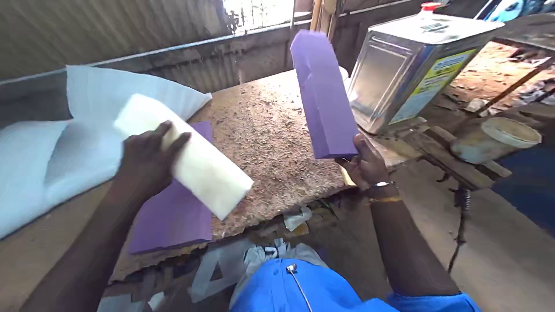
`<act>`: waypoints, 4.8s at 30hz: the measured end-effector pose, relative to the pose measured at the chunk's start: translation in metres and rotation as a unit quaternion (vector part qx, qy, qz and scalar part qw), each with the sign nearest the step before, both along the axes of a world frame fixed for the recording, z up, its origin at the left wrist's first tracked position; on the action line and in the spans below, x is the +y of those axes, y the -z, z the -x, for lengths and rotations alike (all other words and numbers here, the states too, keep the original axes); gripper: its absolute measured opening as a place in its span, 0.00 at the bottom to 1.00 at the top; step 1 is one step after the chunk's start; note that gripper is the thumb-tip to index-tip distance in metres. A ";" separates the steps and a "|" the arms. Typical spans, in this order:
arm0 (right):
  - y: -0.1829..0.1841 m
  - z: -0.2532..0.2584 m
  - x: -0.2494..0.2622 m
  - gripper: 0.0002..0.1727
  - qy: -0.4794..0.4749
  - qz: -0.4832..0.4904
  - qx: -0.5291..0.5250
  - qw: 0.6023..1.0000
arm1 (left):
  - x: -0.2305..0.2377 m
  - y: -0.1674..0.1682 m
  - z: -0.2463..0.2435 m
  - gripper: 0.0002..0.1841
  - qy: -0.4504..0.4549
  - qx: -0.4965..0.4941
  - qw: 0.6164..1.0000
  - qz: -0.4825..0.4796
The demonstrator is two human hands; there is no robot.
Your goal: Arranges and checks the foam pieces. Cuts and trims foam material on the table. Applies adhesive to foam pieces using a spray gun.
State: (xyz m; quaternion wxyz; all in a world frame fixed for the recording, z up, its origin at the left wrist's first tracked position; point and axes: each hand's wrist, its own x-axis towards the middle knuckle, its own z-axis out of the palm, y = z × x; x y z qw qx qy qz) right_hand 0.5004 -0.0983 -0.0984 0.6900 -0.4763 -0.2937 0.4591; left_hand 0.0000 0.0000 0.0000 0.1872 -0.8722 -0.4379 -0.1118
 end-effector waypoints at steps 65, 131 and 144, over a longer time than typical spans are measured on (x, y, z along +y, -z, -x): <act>0.075 0.110 0.004 0.40 -0.275 -0.007 -0.173 0.946 | -0.054 0.155 -0.224 0.31 -0.066 -0.778 0.414 0.468; 0.095 0.032 -0.344 0.19 0.091 0.006 -0.095 0.991 | 0.042 0.056 -0.213 0.18 0.112 -0.044 0.894 0.432; 0.077 0.155 -0.320 0.12 0.117 0.016 -0.158 0.980 | 0.061 0.045 -0.234 0.29 0.045 0.068 0.903 0.421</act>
